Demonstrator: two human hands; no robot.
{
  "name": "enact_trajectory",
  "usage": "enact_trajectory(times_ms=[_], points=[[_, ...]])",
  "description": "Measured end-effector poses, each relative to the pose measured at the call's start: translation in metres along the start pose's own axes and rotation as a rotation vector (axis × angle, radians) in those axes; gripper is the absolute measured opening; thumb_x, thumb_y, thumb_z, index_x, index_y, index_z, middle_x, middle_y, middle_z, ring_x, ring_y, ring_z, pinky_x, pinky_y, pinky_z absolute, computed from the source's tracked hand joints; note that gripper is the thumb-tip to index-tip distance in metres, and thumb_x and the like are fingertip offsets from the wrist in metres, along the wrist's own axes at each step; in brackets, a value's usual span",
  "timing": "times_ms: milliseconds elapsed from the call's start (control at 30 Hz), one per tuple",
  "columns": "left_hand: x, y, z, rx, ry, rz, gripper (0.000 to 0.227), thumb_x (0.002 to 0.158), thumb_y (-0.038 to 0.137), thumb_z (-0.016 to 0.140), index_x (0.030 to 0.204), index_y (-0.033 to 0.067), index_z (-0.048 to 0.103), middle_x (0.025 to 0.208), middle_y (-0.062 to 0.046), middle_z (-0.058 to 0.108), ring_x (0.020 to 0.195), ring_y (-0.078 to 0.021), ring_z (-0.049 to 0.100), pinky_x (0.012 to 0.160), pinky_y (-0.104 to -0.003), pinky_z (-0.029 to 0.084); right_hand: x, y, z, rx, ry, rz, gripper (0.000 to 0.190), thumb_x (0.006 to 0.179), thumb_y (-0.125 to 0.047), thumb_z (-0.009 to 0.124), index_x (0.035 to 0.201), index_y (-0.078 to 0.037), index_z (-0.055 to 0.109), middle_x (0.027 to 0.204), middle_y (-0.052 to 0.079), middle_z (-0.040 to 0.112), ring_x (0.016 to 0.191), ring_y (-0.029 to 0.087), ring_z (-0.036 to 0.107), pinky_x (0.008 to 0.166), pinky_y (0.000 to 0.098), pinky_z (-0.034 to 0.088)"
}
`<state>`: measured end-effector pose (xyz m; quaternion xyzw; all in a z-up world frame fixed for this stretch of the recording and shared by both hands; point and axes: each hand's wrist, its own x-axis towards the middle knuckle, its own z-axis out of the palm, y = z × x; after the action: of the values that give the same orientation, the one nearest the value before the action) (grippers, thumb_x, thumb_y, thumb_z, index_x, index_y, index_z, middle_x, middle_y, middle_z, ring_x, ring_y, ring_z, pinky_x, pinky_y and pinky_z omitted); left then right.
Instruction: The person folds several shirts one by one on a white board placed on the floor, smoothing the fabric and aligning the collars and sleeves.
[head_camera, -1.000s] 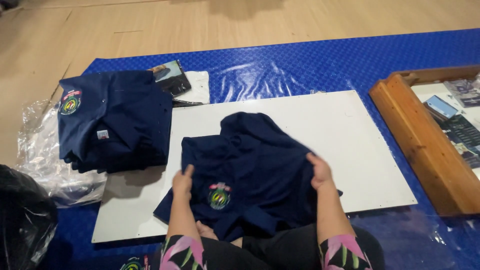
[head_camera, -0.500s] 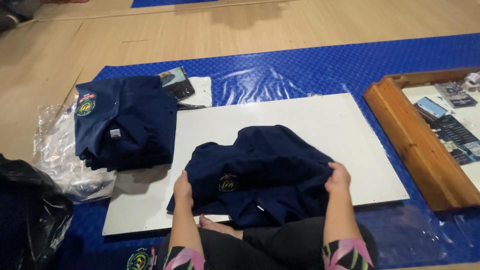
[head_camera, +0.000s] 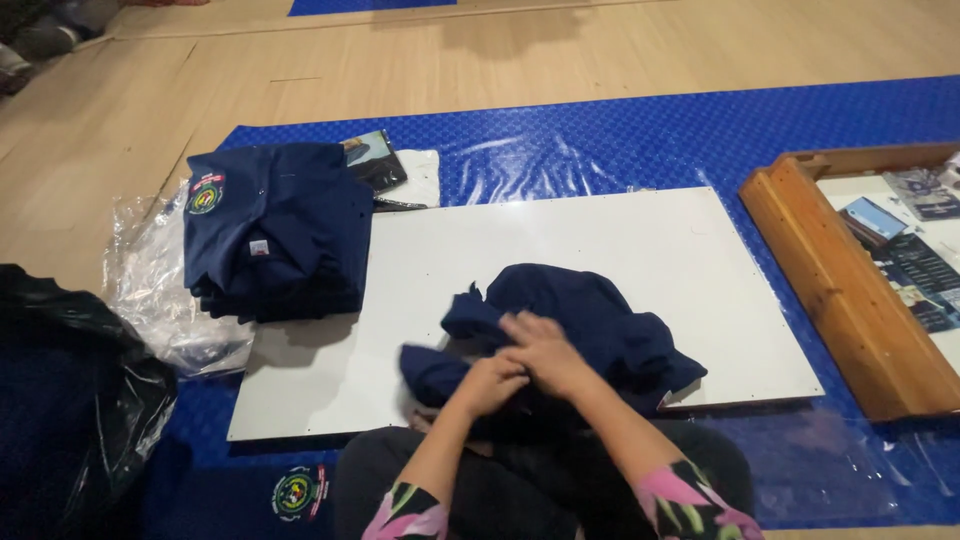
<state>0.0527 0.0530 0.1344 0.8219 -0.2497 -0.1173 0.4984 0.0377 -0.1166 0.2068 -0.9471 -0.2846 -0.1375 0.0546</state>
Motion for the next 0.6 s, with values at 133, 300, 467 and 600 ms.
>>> enact_trajectory(times_ms=[133,300,467,600], points=[[-0.029,0.004,-0.028,-0.026,0.007,0.073,0.021,0.086,0.022,0.079,0.104,0.0115,0.082,0.104,-0.01,0.079,0.106,-0.0304,0.073,0.091,-0.04,0.058,0.01,0.024,0.027,-0.169,-0.551,0.023,0.033,0.092,-0.019,0.062,0.11,-0.044,0.075,0.158,-0.009,0.047,0.152,0.033,0.031,0.119,0.0535,0.025],[-0.051,0.033,-0.09,0.211,-0.135,-0.299,0.068,0.068,0.042,0.086,0.127,0.0105,0.072,0.122,-0.016,0.074,0.122,-0.0378,0.065,0.104,-0.05,0.051,0.016,0.085,0.033,-0.411,-0.25,0.438,0.025,0.094,-0.029,0.056,0.091,-0.03,0.08,0.126,0.007,0.067,0.119,0.036,0.059,0.098,0.0582,0.036],[-0.043,-0.029,-0.081,0.713,-0.246,-0.474,0.054,0.065,0.045,0.082,0.113,0.0205,0.078,0.109,-0.007,0.077,0.11,-0.0335,0.071,0.094,-0.047,0.054,-0.008,0.127,0.029,-0.472,0.252,0.593,0.02,0.088,-0.025,0.057,0.073,-0.026,0.07,0.075,0.004,0.062,0.076,0.032,0.063,0.073,0.0493,0.039],[-0.042,-0.049,-0.076,0.479,-0.256,-0.5,0.049,0.069,0.043,0.076,0.115,0.0259,0.079,0.111,-0.003,0.078,0.114,-0.0311,0.07,0.098,-0.044,0.052,-0.05,0.167,-0.008,-0.024,0.174,1.175,0.037,0.099,-0.02,0.047,0.12,-0.039,0.072,0.11,-0.001,0.073,0.106,0.031,0.07,0.09,0.0523,0.047]])
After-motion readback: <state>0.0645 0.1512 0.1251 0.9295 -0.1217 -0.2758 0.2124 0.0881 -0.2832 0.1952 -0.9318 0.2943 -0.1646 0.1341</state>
